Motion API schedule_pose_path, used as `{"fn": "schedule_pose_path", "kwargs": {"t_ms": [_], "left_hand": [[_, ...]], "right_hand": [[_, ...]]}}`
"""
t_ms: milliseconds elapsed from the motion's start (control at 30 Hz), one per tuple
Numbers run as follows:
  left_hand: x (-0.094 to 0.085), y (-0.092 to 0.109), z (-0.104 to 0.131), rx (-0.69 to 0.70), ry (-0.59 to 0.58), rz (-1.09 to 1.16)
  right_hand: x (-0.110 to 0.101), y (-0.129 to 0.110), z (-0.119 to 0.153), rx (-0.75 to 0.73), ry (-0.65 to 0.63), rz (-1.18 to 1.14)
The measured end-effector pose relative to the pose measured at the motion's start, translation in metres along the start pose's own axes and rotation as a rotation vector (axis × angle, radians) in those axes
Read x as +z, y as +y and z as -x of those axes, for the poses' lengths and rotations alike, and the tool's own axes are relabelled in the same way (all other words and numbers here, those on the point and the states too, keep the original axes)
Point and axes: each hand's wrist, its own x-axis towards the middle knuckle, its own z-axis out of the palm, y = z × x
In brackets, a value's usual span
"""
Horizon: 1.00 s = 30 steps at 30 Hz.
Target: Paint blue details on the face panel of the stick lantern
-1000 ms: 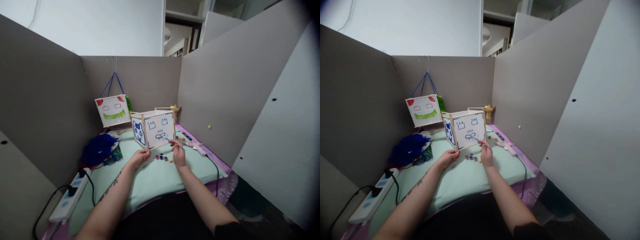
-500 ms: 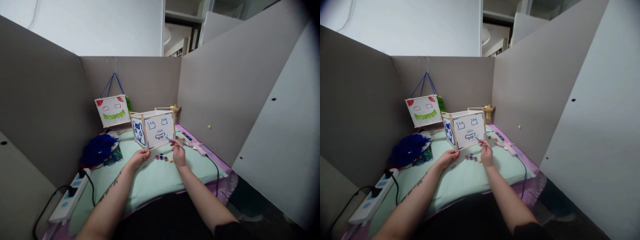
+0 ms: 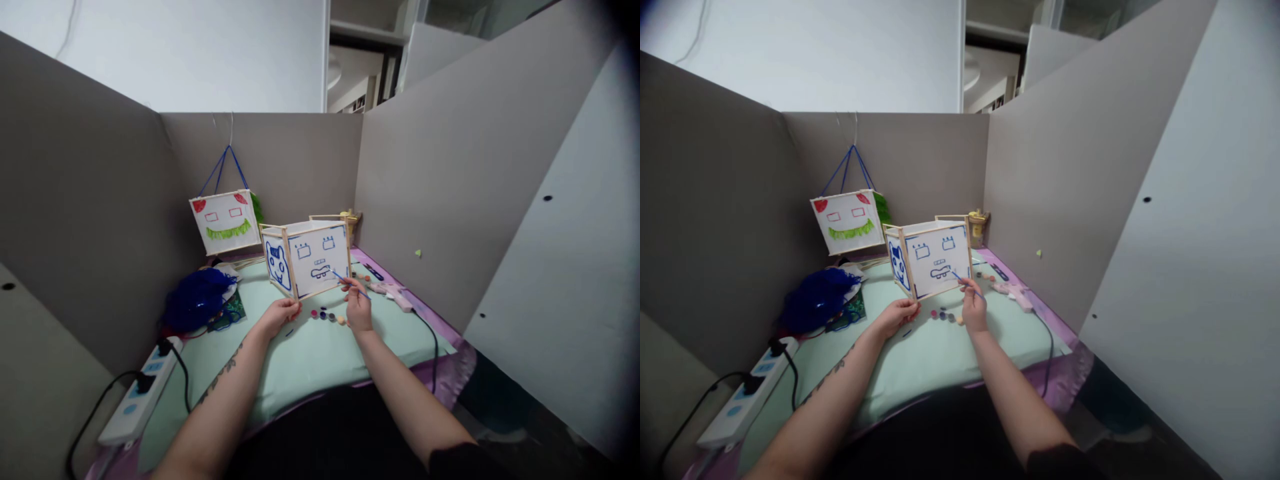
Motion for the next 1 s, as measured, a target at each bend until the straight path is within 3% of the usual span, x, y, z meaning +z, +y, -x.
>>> {"fn": "schedule_pose_path", "kwargs": {"t_ms": [500, 1000], "left_hand": [[0.000, -0.001, -0.001, 0.001, 0.008, 0.006], [-0.002, -0.004, -0.003, 0.001, -0.006, 0.012]], "right_hand": [[-0.008, -0.004, 0.007, -0.058, 0.150, -0.011], [-0.007, -0.001, 0.013, -0.317, -0.268, 0.312]]}}
